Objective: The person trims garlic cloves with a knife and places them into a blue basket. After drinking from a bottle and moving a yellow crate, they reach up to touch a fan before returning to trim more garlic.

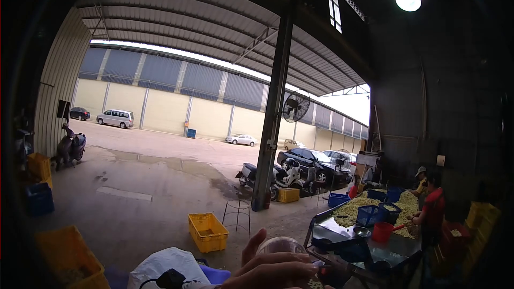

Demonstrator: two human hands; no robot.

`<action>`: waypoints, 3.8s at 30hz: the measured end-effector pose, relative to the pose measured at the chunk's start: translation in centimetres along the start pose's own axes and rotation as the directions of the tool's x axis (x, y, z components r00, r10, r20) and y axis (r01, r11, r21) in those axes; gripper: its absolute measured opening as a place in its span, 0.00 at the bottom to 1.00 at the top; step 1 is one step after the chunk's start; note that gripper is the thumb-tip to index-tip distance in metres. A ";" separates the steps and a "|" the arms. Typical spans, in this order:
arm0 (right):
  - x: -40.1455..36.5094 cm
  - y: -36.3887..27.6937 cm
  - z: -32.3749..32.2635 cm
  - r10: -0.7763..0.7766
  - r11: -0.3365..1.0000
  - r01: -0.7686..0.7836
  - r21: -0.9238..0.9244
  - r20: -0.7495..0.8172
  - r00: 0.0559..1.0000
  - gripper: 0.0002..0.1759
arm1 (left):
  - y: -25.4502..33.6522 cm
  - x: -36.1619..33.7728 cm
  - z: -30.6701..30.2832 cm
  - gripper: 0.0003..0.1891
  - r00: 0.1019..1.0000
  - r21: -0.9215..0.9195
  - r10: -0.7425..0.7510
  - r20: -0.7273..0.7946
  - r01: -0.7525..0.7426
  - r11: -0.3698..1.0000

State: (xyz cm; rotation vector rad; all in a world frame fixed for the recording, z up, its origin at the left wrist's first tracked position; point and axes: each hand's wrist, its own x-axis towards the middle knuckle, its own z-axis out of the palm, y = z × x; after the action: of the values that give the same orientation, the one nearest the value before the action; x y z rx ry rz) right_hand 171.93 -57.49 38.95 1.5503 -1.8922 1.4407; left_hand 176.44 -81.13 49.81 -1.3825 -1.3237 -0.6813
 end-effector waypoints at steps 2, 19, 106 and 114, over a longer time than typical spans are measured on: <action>1.5 -0.7 -0.2 -0.178 0.984 0.176 -0.028 -0.112 0.978 0.19 | 0.5 -1.4 1.0 0.28 0.989 -0.099 -0.149 0.000 0.148 0.984; 5.2 6.6 4.5 -0.161 0.980 0.197 0.016 0.638 0.753 0.19 | 7.6 -20.3 3.1 0.34 0.221 0.104 -0.955 0.197 0.964 0.245; 1.0 60.6 -4.9 0.837 0.388 -0.891 -0.238 -0.314 0.448 0.25 | -41.3 -48.3 27.6 0.64 0.059 0.108 -0.794 0.606 0.982 0.155; -1.1 72.0 -31.7 0.368 -0.039 -0.990 -0.137 -0.923 0.114 0.21 | -58.4 -63.6 24.9 0.42 -0.402 0.005 -0.669 0.625 0.859 -0.512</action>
State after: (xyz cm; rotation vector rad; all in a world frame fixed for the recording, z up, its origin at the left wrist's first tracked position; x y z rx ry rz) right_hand 99.33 -37.01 16.57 -0.7861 -2.3403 0.7542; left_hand 100.93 -89.54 1.86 -0.0497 -2.7712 -2.3586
